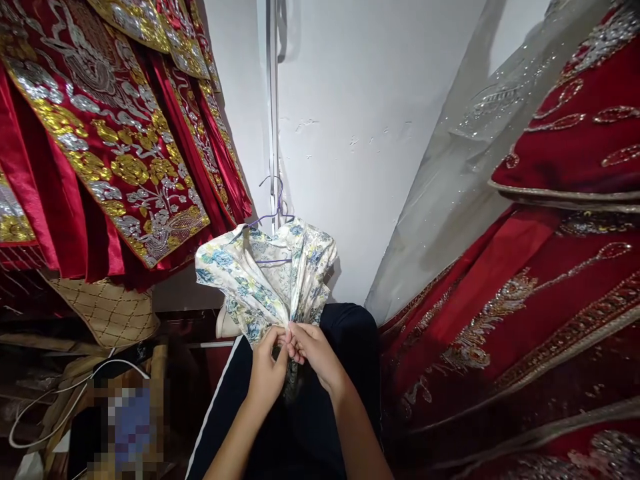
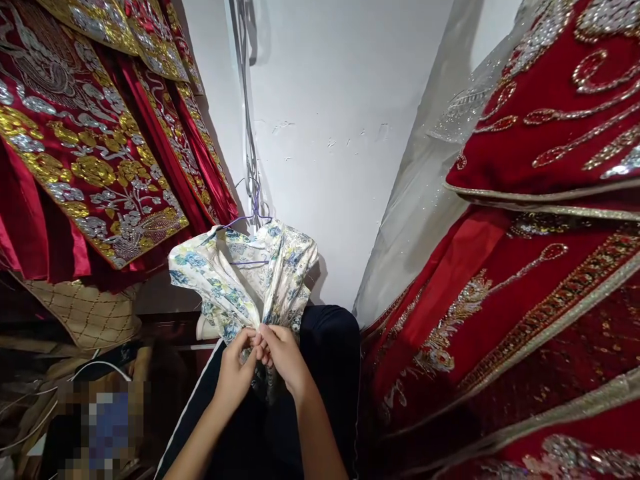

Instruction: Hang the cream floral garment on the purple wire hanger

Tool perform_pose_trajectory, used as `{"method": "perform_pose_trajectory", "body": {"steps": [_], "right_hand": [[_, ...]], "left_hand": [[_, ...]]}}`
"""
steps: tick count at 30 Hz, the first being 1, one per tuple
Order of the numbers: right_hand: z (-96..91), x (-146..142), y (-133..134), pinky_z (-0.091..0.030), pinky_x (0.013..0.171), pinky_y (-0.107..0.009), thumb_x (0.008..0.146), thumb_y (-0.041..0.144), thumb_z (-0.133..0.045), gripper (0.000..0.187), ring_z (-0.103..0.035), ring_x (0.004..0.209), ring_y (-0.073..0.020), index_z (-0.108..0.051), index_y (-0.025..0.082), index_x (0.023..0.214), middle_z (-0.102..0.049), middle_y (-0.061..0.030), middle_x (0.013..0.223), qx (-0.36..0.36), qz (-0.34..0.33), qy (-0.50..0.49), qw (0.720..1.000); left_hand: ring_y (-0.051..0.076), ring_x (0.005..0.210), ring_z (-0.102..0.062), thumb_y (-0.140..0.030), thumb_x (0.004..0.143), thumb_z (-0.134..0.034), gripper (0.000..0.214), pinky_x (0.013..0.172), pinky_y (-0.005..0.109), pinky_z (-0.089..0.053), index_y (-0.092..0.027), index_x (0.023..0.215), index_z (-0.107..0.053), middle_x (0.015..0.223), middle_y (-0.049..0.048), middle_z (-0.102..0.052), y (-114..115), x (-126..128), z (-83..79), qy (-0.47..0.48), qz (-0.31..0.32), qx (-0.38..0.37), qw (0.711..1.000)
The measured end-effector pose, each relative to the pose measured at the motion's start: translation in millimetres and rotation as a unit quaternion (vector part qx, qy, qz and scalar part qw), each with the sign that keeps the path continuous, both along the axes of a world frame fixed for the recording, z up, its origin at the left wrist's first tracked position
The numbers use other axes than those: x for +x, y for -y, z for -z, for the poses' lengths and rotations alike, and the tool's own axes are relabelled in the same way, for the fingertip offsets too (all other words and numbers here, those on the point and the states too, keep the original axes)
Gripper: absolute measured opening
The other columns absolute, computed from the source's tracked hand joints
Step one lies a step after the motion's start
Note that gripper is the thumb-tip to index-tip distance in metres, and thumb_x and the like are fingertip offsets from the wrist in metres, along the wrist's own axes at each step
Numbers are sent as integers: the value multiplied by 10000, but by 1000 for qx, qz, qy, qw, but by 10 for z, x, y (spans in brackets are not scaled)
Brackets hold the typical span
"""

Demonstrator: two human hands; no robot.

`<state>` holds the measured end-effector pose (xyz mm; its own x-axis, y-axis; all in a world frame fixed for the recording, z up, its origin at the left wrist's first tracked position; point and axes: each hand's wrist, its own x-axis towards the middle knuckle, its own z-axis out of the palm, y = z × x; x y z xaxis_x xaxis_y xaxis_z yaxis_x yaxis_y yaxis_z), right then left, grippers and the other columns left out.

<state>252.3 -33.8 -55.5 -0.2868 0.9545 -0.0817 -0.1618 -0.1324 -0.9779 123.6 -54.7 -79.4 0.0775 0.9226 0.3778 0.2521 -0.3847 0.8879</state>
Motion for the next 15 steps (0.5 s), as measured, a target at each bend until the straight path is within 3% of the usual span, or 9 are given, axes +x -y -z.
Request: {"method": "perform_pose_trajectory", "body": {"steps": [4, 10, 15], "right_hand": [[5, -38, -6, -270, 445, -211, 874, 467, -523, 360, -425, 438, -76, -570, 162, 689, -543, 13, 534, -11, -9, 39, 999], [54, -187, -70, -305, 492, -224, 842, 305, -497, 286, -416, 453, -88, -546, 173, 594, -516, 21, 496, 55, 20, 99, 993], [81, -200, -53, -345, 553, -237, 828, 288, -504, 273, -494, 528, -121, -501, 192, 573, -541, 15, 525, 101, 68, 227, 966]], "left_hand": [[167, 755, -529, -175, 918, -457, 133, 715, 269, -401, -204, 807, -525, 799, 5, -541, 32, -50, 39, -33, -8, 15, 999], [179, 733, -509, -230, 927, -477, 185, 683, 277, -399, -202, 751, -525, 777, 19, -527, 40, -171, 34, -45, -27, 18, 998], [194, 748, -525, -273, 936, -481, 198, 696, 290, -413, -206, 778, -579, 795, 33, -560, 79, -200, 39, -40, -37, 16, 998]]}}
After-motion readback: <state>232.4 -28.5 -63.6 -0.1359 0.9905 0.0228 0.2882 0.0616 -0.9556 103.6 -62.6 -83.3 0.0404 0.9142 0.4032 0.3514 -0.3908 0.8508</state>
